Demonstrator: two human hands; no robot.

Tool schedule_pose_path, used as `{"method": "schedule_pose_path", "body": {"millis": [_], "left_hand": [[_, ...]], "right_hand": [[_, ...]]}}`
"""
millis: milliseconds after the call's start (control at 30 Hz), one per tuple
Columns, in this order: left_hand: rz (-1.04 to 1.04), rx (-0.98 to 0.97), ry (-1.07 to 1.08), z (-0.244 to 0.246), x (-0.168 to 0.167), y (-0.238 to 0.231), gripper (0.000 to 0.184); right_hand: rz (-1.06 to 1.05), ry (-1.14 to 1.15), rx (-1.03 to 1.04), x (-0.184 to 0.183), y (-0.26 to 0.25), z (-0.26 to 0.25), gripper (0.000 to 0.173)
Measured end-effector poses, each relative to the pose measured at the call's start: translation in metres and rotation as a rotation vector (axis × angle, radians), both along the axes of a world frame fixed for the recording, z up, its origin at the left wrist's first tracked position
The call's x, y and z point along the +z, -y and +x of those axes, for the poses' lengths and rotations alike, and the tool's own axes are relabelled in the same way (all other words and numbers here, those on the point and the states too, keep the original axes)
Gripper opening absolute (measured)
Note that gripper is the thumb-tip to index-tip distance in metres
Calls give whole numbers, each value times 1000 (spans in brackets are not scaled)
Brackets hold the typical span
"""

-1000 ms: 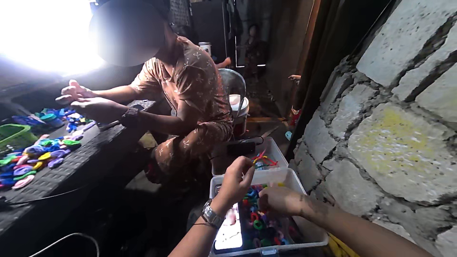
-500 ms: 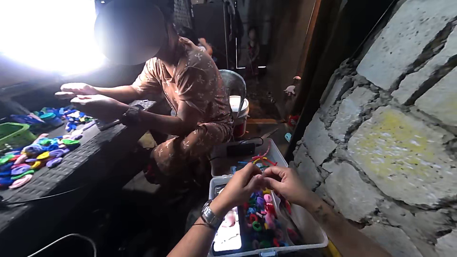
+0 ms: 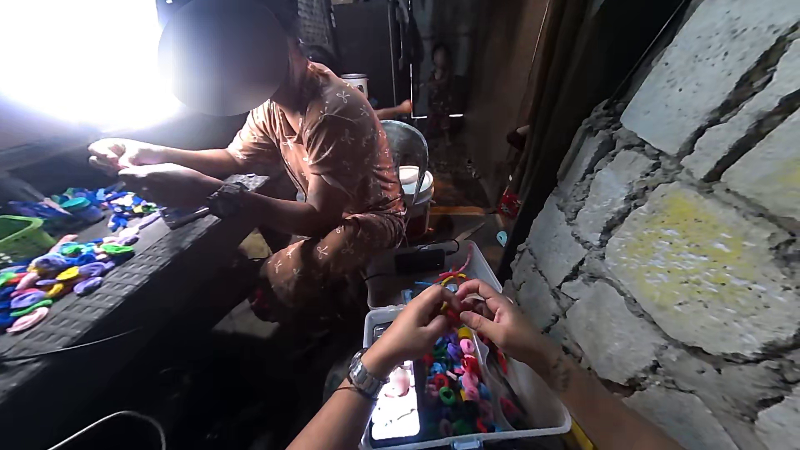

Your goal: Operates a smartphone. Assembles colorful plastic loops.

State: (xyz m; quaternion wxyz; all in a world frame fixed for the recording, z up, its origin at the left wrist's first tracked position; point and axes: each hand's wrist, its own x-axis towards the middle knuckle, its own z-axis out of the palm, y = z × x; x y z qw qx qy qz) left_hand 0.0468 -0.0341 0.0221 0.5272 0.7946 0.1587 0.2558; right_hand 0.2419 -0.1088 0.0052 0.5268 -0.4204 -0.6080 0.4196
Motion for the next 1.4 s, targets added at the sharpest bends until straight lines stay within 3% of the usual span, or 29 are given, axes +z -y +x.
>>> {"method": "schedule_pose_path", "body": {"millis": [100,333,467,567,700,833,933,1100,1300,1400], "left_hand": [[-27,-41,24,-1,-4,-3,17],[-57,-12,52,-3,-6,-3,35],[-278,-15,82,0,-14,-5,24],[-395,107,43,2,-11,-2,23],[-322,147,18,3,-7,0,28],[-261,129,-9,5,-4,0,10],[-217,105,-26,4,-3,0,30],[-109,55,-45,5,-3,0,26],[-43,63,21,2,-3,-3,19],[15,99,67,1,-3,-3,18]], "right_hand": [[-31,3,72,-3,-1,1,42],[-27,95,-138,-9,-4,0,16],[16,204,-181,-9,-3,-3,17],[22,191,-201,-11,-3,-3,18],[-30,64,-207,-7,-2,-3,13],[167,18,-178,-16,-4,0,8],[251,50,-209,-19,-4,-1,9],[299,156,-284,-21,-6,-4,17],[288,-83,-68,-21,-6,0,5],[365,35,-125,-21,-7,-1,8]]}}
